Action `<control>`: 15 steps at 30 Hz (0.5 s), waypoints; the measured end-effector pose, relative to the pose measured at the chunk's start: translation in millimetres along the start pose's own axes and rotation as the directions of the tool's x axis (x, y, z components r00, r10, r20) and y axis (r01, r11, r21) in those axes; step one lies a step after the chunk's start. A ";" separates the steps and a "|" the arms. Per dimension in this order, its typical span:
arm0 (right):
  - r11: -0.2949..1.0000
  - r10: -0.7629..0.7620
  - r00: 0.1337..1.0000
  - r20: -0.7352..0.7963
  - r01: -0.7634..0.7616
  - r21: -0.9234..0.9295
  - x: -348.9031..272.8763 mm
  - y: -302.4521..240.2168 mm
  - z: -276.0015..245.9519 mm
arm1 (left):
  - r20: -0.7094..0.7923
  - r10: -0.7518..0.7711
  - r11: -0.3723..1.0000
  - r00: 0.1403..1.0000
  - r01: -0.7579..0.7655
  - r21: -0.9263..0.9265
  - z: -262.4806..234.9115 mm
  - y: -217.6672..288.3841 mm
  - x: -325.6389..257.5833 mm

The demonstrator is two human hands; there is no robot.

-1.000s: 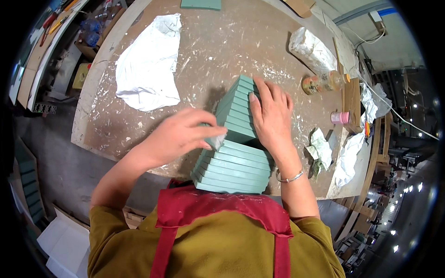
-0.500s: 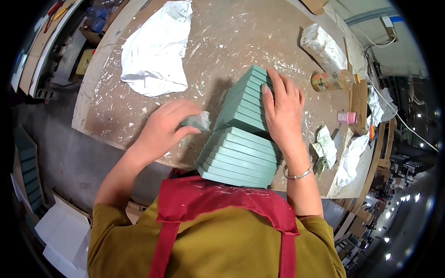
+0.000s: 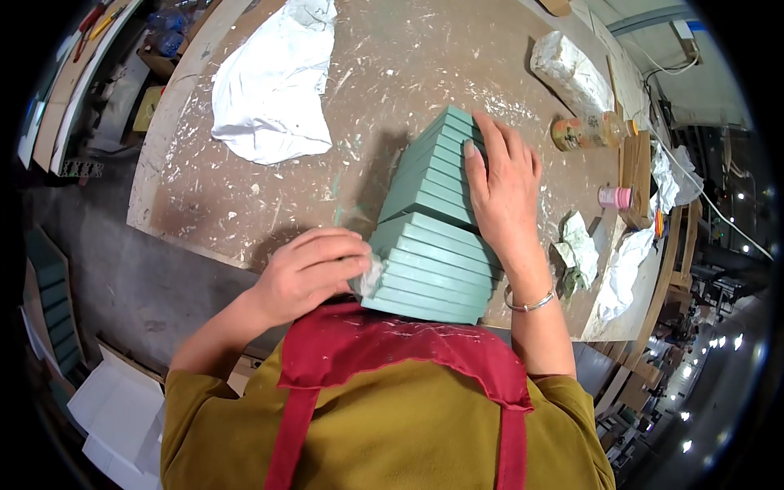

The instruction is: The person cleans a stack of green arched panels by wiping their edges with a cloth dampened from a bottle.

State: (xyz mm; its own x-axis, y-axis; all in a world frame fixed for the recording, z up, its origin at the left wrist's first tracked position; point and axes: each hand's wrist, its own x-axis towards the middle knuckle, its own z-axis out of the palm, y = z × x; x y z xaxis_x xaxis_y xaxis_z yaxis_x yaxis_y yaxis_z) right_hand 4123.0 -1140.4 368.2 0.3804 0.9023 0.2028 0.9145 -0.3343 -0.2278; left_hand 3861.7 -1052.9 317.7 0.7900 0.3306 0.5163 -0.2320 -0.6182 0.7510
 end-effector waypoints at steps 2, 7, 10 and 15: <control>1.000 0.006 1.000 0.001 -0.006 0.000 -2.0 0.2 -0.9 | 0.003 -0.009 0.999 1.000 0.009 0.051 1.6 -6.4 -2.9; 1.000 0.006 1.000 -0.011 -0.006 -0.007 -3.6 -0.1 -0.1 | -0.087 0.146 0.981 0.985 -0.133 0.139 1.9 -3.1 -1.3; 1.000 0.024 1.000 -0.006 -0.024 -0.006 -3.6 -2.1 -3.0 | -0.033 -0.030 0.999 0.999 0.031 0.016 5.2 -8.1 -6.3; 0.998 0.040 0.998 0.041 -0.038 -0.059 -9.8 -6.3 -3.3 | 0.108 -0.504 0.474 0.857 0.379 -0.794 12.2 10.4 -19.6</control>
State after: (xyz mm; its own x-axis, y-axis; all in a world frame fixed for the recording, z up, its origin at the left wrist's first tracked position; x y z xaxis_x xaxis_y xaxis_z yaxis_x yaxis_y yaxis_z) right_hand 4114.0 -1148.1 370.8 0.4110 0.8985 0.1539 0.9059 -0.3838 -0.1787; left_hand 3850.7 -1074.6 310.3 0.8554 0.5176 0.0192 -0.2610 0.3987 0.8791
